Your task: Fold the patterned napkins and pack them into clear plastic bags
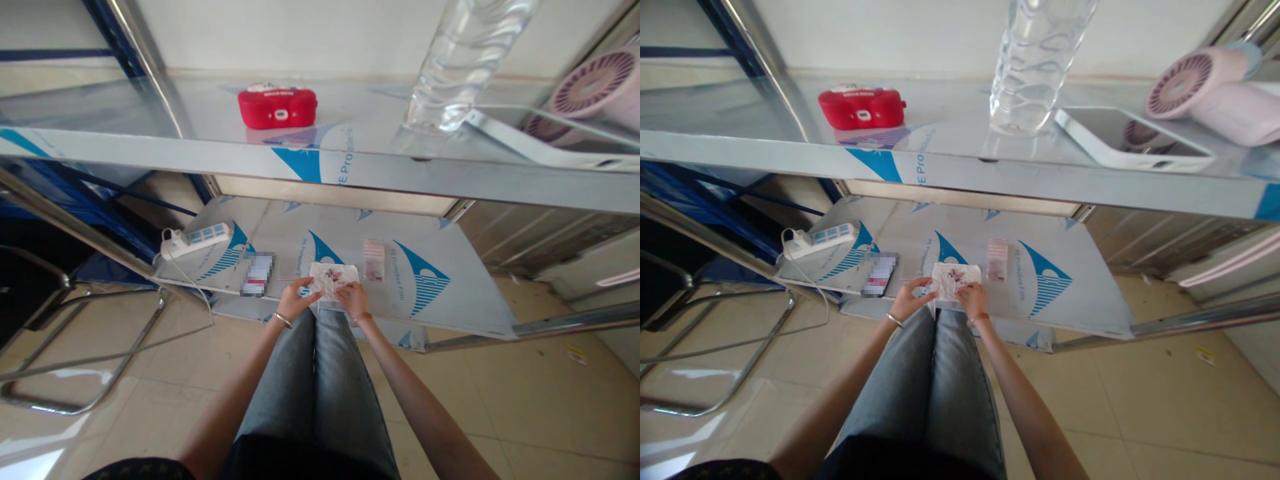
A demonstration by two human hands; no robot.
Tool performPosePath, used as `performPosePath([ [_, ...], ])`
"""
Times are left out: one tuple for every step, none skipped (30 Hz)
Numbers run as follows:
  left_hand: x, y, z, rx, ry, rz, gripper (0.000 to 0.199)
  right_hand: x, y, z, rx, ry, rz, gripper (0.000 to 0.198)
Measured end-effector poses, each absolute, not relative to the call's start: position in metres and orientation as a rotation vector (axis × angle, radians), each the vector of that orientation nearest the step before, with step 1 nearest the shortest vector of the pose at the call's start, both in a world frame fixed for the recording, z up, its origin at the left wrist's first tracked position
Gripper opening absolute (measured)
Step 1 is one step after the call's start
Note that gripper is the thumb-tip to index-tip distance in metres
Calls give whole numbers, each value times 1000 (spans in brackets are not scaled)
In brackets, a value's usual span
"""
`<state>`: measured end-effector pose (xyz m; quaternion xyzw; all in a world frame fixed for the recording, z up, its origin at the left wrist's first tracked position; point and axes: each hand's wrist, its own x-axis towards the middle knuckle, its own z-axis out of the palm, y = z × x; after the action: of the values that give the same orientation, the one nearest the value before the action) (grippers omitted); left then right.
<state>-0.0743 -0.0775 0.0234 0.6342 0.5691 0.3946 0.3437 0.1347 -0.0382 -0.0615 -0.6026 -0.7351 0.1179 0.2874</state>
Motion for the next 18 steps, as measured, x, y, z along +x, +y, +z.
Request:
performPosePath([
  [-74,-76,21,1652,1471,1022,44,134,-39,-62,-1619,-1963,321,13],
  [-73,-75,20,1656,1465,1020,45,133,-39,-62,-1620,-1959,326,12],
  [-72,-74,18,1659,1460,1021,47,132,-38,-63,-1617,-1954,331,10],
  [-72,-73,17,1658,1457,1024,50,132,-37,-63,-1617,-1952,331,9],
  [-71,-72,16,1656,1454,1029,53,132,-36,-63,-1604,-1936,335,8],
  [-71,-72,15,1653,1452,1032,55,132,-34,-63,-1578,-1910,342,8],
  [-70,-71,15,1652,1451,1033,58,132,-31,-62,-1545,-1876,354,9],
  [-70,-70,14,1652,1455,1031,59,132,-29,-59,-1508,-1836,366,10],
  [-69,-70,14,1653,1460,1026,59,132,-27,-56,-1469,-1793,379,12],
  [-68,-69,14,1655,1467,1016,58,131,-26,-51,-1435,-1755,387,15],
  [-67,-69,14,1657,1473,1003,57,129,-25,-44,-1404,-1719,392,17],
  [-66,-68,13,1657,1477,989,55,127,-25,-36,-1376,-1686,398,19],
  [-64,-68,13,1656,1479,976,54,124,-26,-27,-1340,-1649,410,21],
  [-63,-67,13,1655,1480,965,53,121,-28,-17,-1288,-1605,437,22],
  [-61,-66,13,1656,1478,957,52,117,-29,-7,-1238,-1575,470,22],
  [-59,-66,13,1660,1476,953,51,114,-31,1,-1199,-1565,498,22],
  [-57,-65,14,1666,1475,954,50,110,-33,9,-1167,-1574,522,21],
  [-56,-65,15,1673,1475,957,48,108,-35,14,-1147,-1600,535,21],
])
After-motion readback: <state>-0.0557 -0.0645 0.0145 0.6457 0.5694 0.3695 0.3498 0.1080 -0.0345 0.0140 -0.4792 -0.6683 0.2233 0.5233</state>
